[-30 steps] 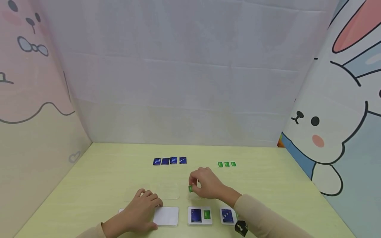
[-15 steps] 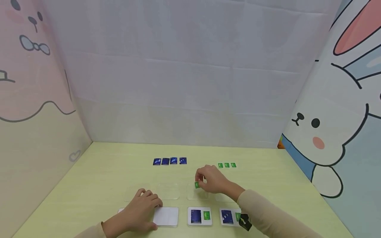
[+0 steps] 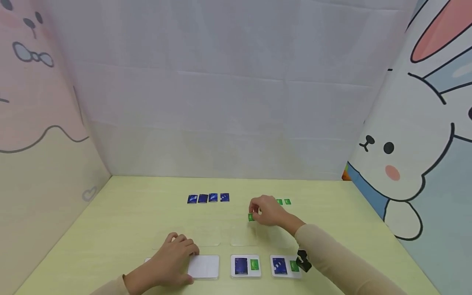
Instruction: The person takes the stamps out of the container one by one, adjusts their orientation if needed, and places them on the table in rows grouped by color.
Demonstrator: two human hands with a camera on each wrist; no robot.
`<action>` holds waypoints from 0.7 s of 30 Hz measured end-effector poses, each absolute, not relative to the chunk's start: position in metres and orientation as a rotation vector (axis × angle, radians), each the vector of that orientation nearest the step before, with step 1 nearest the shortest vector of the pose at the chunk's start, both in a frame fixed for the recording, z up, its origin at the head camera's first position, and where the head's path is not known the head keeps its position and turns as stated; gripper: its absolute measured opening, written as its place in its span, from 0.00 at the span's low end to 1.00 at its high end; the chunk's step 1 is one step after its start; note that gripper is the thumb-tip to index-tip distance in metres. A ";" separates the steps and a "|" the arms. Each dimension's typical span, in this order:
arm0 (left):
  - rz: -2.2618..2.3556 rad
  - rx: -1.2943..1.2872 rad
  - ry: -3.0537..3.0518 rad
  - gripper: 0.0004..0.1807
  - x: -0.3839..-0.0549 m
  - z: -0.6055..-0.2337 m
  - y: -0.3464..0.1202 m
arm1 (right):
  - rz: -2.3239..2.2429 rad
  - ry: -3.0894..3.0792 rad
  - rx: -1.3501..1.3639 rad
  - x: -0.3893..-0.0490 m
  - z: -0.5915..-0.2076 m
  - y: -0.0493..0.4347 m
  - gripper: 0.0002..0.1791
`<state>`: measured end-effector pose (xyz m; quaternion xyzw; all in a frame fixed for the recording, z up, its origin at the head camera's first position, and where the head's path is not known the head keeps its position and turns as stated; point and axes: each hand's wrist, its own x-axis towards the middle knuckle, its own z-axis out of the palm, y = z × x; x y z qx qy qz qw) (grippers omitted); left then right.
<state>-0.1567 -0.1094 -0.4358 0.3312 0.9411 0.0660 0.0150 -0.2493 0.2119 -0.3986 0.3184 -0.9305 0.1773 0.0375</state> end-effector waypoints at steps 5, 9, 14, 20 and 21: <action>0.178 1.025 2.931 0.31 -0.156 -0.434 -0.111 | 0.514 -2.863 0.958 -0.257 -0.398 0.216 0.04; 0.152 1.036 2.938 0.32 -0.155 -0.432 -0.111 | 0.503 -2.871 0.957 -0.263 -0.399 0.221 0.04; 0.107 1.055 2.959 0.32 -0.155 -0.430 -0.112 | 0.499 -2.871 0.962 -0.269 -0.401 0.226 0.05; 0.086 1.079 2.986 0.32 -0.156 -0.433 -0.113 | 0.502 -2.916 0.920 -0.271 -0.402 0.231 0.04; 0.089 1.081 2.986 0.32 -0.156 -0.434 -0.113 | 0.502 -2.924 0.909 -0.271 -0.403 0.232 0.04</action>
